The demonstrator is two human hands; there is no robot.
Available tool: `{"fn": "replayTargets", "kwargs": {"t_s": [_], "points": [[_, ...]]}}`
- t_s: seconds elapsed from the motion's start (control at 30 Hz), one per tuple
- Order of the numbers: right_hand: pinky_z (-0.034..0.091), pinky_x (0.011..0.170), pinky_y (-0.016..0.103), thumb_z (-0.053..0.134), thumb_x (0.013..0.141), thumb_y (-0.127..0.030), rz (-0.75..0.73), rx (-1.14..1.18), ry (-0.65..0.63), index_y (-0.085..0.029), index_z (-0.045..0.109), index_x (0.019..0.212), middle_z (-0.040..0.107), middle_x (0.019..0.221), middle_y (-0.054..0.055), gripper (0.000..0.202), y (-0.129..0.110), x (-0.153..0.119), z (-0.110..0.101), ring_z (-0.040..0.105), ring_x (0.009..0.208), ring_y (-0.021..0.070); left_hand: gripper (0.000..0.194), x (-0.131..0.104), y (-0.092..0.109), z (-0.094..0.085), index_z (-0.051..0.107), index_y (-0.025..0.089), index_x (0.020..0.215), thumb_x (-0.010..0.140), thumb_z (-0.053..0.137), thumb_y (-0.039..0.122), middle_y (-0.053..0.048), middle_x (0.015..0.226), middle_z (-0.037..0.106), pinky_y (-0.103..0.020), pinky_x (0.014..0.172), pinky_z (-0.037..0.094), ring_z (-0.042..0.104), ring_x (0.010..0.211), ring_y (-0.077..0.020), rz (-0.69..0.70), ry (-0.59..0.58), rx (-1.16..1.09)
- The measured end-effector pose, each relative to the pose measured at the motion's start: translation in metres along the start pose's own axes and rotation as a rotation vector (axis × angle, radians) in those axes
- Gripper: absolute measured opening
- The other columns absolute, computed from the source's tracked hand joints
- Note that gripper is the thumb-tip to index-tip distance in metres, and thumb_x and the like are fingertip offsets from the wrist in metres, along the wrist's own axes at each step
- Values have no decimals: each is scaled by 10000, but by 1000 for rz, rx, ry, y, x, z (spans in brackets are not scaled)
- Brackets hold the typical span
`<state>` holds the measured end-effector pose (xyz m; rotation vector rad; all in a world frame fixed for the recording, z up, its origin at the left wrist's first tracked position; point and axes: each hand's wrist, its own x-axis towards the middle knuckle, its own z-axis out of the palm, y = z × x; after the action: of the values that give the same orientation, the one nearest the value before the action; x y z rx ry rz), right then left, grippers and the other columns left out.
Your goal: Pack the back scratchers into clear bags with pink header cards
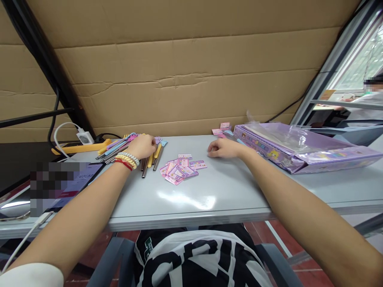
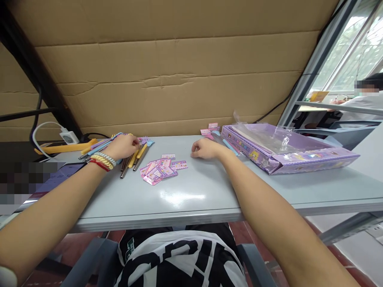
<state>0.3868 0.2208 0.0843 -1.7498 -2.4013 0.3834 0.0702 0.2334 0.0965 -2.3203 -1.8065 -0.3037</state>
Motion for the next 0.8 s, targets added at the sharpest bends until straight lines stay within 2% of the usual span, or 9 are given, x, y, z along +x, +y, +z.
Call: {"fn": "replayTargets", "kwargs": {"t_s": [0.17, 0.33, 0.47, 0.63, 0.8], "points": [[436, 659, 254, 615, 740, -408, 45, -38, -32, -189, 673, 1020, 694, 942, 54, 360, 5, -1, -3, 625, 792, 183, 264, 2, -6, 0, 709, 200, 799, 705, 484, 301, -116, 904, 730, -313, 691, 458, 650, 860, -268, -47, -64, 14], [439, 658, 265, 616, 734, -429, 27, -30, -51, -190, 672, 1022, 693, 943, 65, 377, 3, 0, -2, 626, 782, 190, 326, 0, 2, -2, 665, 193, 662, 756, 443, 412, -104, 730, 704, -305, 574, 408, 635, 694, -240, 24, -150, -7], [439, 652, 263, 617, 737, -430, 39, -29, -64, -199, 671, 1013, 697, 921, 59, 364, 1, -1, -2, 630, 768, 189, 307, -2, 8, 3, 662, 210, 726, 747, 477, 454, -77, 782, 720, -292, 591, 414, 638, 715, -223, 75, -141, -53], [438, 652, 258, 619, 733, -439, 38, -39, -67, -206, 674, 1003, 698, 901, 52, 361, 3, 1, -2, 635, 773, 189, 391, -3, 16, 10, 673, 189, 781, 753, 466, 519, -118, 835, 719, -309, 603, 432, 649, 757, -255, 25, -158, 3], [436, 639, 261, 606, 740, -443, 38, -45, -69, -213, 665, 1016, 694, 899, 48, 364, 6, 3, 0, 631, 776, 190, 422, -5, 25, 11, 690, 188, 802, 778, 430, 519, -138, 861, 710, -339, 689, 460, 648, 831, -282, 29, -205, 52]]}}
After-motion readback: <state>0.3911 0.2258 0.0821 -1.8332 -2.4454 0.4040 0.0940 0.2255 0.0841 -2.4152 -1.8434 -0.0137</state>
